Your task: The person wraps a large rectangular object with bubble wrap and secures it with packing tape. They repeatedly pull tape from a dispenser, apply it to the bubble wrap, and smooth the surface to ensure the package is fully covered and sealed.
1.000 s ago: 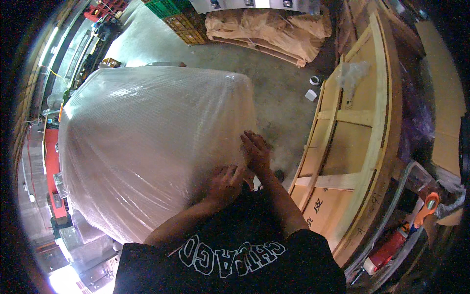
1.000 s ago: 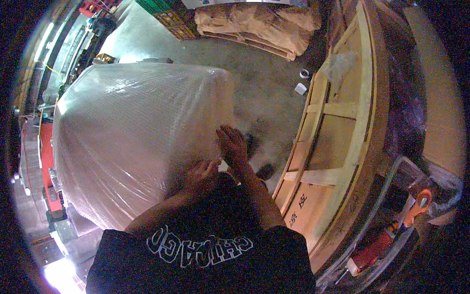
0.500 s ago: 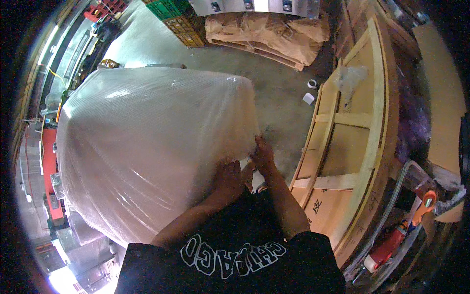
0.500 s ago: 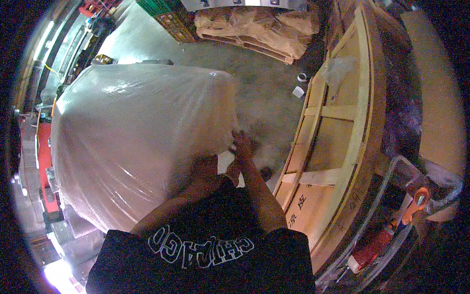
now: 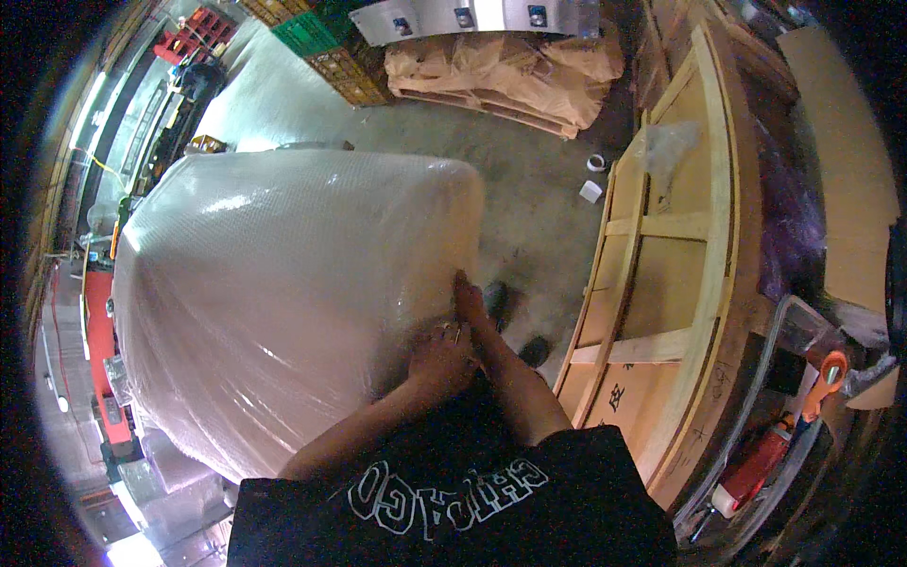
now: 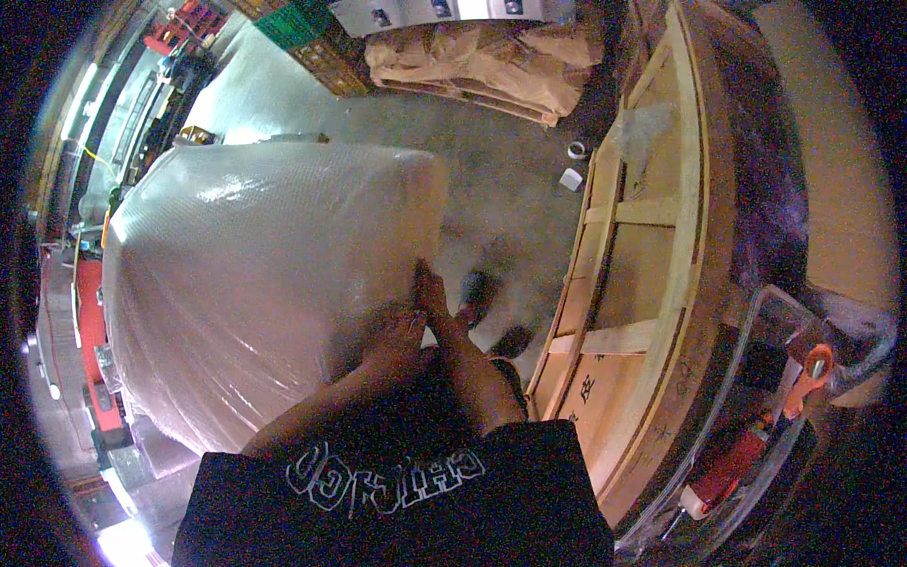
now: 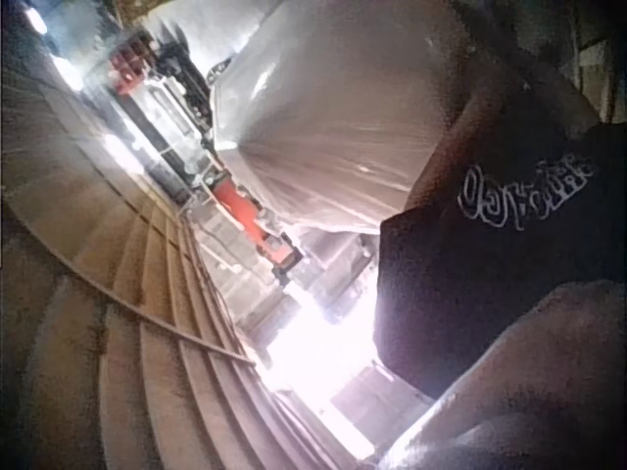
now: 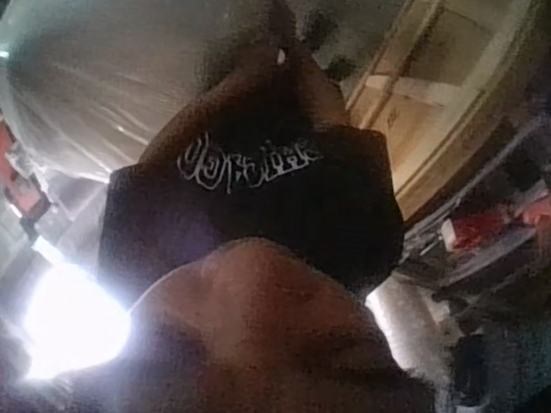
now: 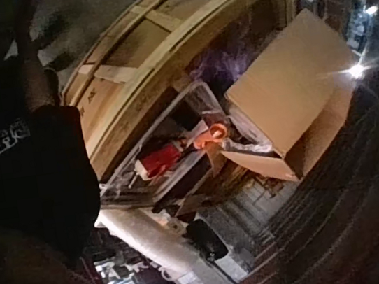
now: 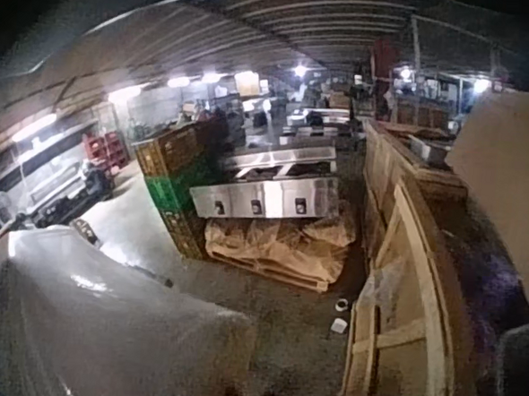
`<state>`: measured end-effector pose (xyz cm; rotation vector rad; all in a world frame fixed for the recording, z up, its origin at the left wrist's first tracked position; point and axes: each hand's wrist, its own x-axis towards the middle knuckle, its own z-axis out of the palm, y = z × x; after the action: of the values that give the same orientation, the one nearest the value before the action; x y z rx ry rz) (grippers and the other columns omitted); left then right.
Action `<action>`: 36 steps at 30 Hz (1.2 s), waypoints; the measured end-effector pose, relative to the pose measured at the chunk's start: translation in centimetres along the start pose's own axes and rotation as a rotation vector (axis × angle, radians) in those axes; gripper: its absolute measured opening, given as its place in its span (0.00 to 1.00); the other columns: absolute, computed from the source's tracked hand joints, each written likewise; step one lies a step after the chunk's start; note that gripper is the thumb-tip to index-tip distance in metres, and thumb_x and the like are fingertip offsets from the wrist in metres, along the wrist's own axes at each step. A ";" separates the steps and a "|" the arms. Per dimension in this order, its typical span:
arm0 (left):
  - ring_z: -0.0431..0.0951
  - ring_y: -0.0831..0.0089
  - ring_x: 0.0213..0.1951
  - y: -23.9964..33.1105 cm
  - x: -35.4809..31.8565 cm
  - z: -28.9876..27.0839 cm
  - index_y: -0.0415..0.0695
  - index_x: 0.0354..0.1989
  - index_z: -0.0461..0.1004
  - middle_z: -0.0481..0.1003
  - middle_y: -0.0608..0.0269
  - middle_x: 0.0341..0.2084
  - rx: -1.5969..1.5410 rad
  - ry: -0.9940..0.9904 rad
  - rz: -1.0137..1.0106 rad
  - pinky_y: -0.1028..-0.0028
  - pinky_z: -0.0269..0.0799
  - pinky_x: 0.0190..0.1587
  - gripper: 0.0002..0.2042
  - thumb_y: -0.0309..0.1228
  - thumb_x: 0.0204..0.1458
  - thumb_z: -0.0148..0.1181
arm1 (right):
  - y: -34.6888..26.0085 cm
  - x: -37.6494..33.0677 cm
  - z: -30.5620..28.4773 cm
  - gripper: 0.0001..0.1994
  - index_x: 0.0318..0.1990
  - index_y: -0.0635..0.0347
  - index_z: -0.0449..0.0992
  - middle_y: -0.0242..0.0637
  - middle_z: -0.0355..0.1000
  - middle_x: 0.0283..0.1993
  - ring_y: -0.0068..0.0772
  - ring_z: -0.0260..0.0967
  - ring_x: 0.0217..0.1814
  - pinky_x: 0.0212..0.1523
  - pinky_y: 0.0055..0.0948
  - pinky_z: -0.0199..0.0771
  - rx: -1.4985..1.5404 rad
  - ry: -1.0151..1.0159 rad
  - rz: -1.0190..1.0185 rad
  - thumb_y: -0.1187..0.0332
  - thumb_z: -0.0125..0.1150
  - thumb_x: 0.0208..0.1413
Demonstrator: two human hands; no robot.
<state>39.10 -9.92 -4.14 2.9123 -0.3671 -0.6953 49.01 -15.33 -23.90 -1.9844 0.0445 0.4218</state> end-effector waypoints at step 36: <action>0.79 0.51 0.45 -2.0 -4.2 -3.4 0.36 0.39 0.80 0.78 0.47 0.42 0.542 -0.112 0.548 0.54 0.71 0.56 0.13 0.32 0.50 0.58 | 2.3 2.6 -1.5 0.17 0.54 0.70 0.70 0.51 0.75 0.31 0.54 0.76 0.32 0.33 0.48 0.77 0.043 0.006 -0.002 0.67 0.52 0.64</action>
<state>37.43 -6.69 0.39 2.9868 -1.5029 -0.7493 51.32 -17.25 -26.12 -1.9435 0.0546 0.4099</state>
